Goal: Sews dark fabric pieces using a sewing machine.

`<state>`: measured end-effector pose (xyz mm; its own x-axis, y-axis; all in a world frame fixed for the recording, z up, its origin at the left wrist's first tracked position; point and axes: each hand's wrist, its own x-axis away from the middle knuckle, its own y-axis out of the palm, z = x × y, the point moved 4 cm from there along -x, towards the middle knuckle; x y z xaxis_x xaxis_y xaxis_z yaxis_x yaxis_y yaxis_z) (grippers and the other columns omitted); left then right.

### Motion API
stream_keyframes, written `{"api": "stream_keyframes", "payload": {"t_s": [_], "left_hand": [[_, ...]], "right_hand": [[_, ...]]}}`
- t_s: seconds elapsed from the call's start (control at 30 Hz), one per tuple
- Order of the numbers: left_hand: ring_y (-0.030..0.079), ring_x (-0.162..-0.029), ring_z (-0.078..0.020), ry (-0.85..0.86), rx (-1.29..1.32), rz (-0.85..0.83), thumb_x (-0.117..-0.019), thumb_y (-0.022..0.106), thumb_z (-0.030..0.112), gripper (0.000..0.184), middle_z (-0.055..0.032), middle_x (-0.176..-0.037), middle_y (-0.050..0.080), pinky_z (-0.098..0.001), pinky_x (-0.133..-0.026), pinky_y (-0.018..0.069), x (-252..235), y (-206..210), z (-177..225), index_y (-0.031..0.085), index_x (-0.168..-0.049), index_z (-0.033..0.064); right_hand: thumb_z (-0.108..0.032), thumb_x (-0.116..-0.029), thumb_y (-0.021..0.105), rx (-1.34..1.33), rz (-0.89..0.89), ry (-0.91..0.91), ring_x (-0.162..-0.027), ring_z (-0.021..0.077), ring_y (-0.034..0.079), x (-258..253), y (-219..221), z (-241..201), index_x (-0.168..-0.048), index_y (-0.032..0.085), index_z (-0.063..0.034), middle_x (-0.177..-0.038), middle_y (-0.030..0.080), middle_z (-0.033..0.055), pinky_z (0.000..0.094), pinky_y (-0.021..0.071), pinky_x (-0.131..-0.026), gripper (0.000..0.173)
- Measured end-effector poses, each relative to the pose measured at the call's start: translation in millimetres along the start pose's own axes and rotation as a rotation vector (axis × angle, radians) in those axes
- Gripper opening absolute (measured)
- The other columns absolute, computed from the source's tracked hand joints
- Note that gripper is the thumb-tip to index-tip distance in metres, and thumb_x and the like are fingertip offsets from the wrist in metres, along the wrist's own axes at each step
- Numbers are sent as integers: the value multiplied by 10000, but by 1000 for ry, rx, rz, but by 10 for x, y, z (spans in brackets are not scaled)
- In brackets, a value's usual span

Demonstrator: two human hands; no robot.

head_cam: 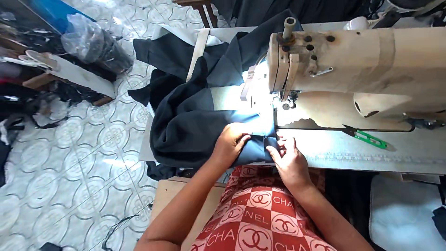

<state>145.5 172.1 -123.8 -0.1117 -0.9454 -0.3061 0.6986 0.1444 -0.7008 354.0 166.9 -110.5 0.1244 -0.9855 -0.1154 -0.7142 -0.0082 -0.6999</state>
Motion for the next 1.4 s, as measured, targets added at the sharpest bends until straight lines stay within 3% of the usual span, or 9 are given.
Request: {"api": "stream_keyframes", "payload": {"t_s": [0.17,0.37,0.5,0.6,0.73,0.97,1.17,1.27,1.4], "left_hand": [[624,-1192,-242,-157,-22,66,-1017,586,174,215,-71,-1111,727,-418,-1081,469,305,134,249,790,-1067,126],[686,-1058,-225,-259,-92,-58,-986,626,106,117,-100,-1082,712,-422,-959,559,63,-53,296,709,-1024,33],[665,-1097,-321,-30,-210,-37,-993,583,46,236,-114,-1070,720,-526,-923,545,12,-7,354,791,-1053,140],[691,-1044,-315,150,-286,-117,-962,567,-36,362,-99,-1099,736,-500,-847,578,-9,96,390,773,-1171,175],[701,-1017,-311,176,-363,-208,-964,557,-48,391,-112,-1105,723,-493,-761,578,-43,169,375,750,-1220,175],[690,-1038,-281,181,-315,-248,-984,533,-31,333,-82,-1112,726,-462,-810,578,-51,148,330,766,-1154,136],[723,-1008,-282,190,-258,-257,-993,538,6,243,-106,-1082,747,-436,-870,595,-150,30,435,763,-1061,64],[702,-1091,-257,268,-194,-188,-1007,549,78,197,-113,-1140,729,-426,-941,576,-327,-30,561,742,-1031,42],[563,-1351,-274,388,-127,-234,-1036,517,132,301,-79,-1350,678,-460,-1147,425,-498,190,355,721,-1249,72]], "right_hand": [[-290,-969,690,-41,50,-7,-800,177,722,-55,-16,122,-1143,671,15,-916,737,96,342,606,-756,352],[-226,-996,656,-166,82,-15,-803,143,716,-84,-64,227,-1140,657,5,-928,736,94,319,605,-759,273],[-182,-1019,603,-136,153,-69,-744,147,688,-125,-97,212,-1076,679,-18,-866,715,82,319,584,-715,190],[-199,-1057,544,-142,148,-87,-751,120,676,-113,-102,199,-1069,691,-32,-866,707,68,289,571,-703,222],[-199,-1059,531,-66,45,-28,-815,187,724,-107,-87,155,-1172,692,-40,-955,744,99,368,594,-734,253],[-219,-881,785,-164,-36,89,-824,136,729,-186,-88,170,-1145,689,-45,-907,754,41,362,609,-788,331],[-239,-840,828,-185,-30,149,-744,143,681,-265,-45,186,-1100,652,-45,-828,705,45,367,579,-718,369],[-244,-825,842,-175,-26,135,-725,171,662,-297,-50,168,-1067,643,-38,-805,676,53,399,572,-696,375],[-253,-801,867,-163,-44,121,-699,184,630,-300,-23,127,-1060,630,-23,-767,642,52,407,552,-678,420]]}}
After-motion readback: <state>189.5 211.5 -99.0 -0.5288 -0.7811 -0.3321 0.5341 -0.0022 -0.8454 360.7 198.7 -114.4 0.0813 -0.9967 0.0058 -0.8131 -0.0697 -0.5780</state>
